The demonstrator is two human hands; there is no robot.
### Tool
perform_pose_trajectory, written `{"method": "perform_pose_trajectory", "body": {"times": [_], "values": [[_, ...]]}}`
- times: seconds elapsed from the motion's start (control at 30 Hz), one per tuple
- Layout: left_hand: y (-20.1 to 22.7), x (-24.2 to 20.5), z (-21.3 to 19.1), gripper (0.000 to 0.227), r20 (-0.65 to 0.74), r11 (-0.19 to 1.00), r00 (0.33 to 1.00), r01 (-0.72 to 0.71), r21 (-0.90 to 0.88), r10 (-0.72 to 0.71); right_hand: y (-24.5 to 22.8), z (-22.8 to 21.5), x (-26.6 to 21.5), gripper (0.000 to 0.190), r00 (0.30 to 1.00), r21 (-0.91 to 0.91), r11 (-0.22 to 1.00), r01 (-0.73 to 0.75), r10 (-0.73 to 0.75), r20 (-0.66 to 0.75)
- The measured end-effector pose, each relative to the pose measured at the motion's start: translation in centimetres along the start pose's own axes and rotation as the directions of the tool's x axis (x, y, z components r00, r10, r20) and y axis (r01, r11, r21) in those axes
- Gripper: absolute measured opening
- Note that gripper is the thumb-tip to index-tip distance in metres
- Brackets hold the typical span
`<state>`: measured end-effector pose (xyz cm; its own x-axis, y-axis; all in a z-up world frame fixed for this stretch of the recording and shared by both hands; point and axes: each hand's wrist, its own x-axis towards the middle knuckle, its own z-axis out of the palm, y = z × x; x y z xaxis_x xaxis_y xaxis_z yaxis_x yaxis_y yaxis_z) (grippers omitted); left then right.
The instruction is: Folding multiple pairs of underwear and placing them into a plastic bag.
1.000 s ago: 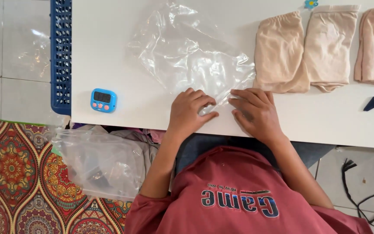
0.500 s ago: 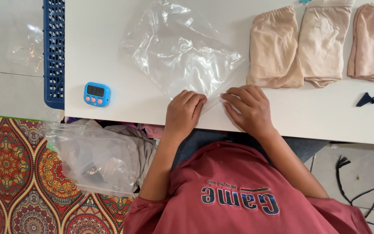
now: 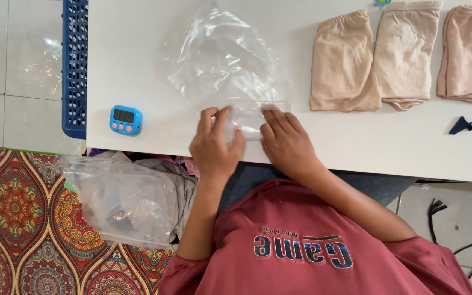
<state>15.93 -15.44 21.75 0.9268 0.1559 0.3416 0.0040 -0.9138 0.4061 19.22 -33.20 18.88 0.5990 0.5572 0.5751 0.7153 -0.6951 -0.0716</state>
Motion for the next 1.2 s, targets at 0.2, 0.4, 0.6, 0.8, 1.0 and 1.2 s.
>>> {"method": "perform_pose_trajectory", "body": {"times": [0.2,0.4,0.6,0.8,1.0,1.2], "values": [[1.6,-1.0,1.0,0.058,0.014,0.977,0.978,-0.207,0.056,0.206,-0.3,-1.9,2.5,0.032,0.986,0.076,0.991,-0.106,0.094,0.140],[1.8,-0.4,-0.2,0.056,-0.009,0.992,0.992,-0.126,0.030,0.127,1.8,0.0,1.4,0.064,0.917,0.197,0.957,-0.214,0.126,0.379],[0.4,-1.7,0.5,0.056,0.107,0.960,0.955,-0.278,-0.002,0.277,6.3,-4.0,5.3,0.013,0.933,0.730,0.582,-0.358,0.208,0.293],[2.4,-5.2,0.2,0.080,0.382,0.965,0.886,-0.251,-0.081,0.263,16.6,10.8,12.4,0.033,0.808,0.283,0.762,-0.582,0.504,0.305],[1.9,-7.3,1.1,0.080,0.105,0.931,0.926,-0.357,-0.072,0.363,14.7,8.7,16.4,0.023,0.588,0.476,0.346,-0.809,0.474,0.655],[1.3,-7.9,1.5,0.090,0.223,0.944,0.917,-0.316,-0.098,0.331,14.3,9.1,17.2,0.020,0.535,0.491,0.269,-0.828,0.642,0.550]]}}
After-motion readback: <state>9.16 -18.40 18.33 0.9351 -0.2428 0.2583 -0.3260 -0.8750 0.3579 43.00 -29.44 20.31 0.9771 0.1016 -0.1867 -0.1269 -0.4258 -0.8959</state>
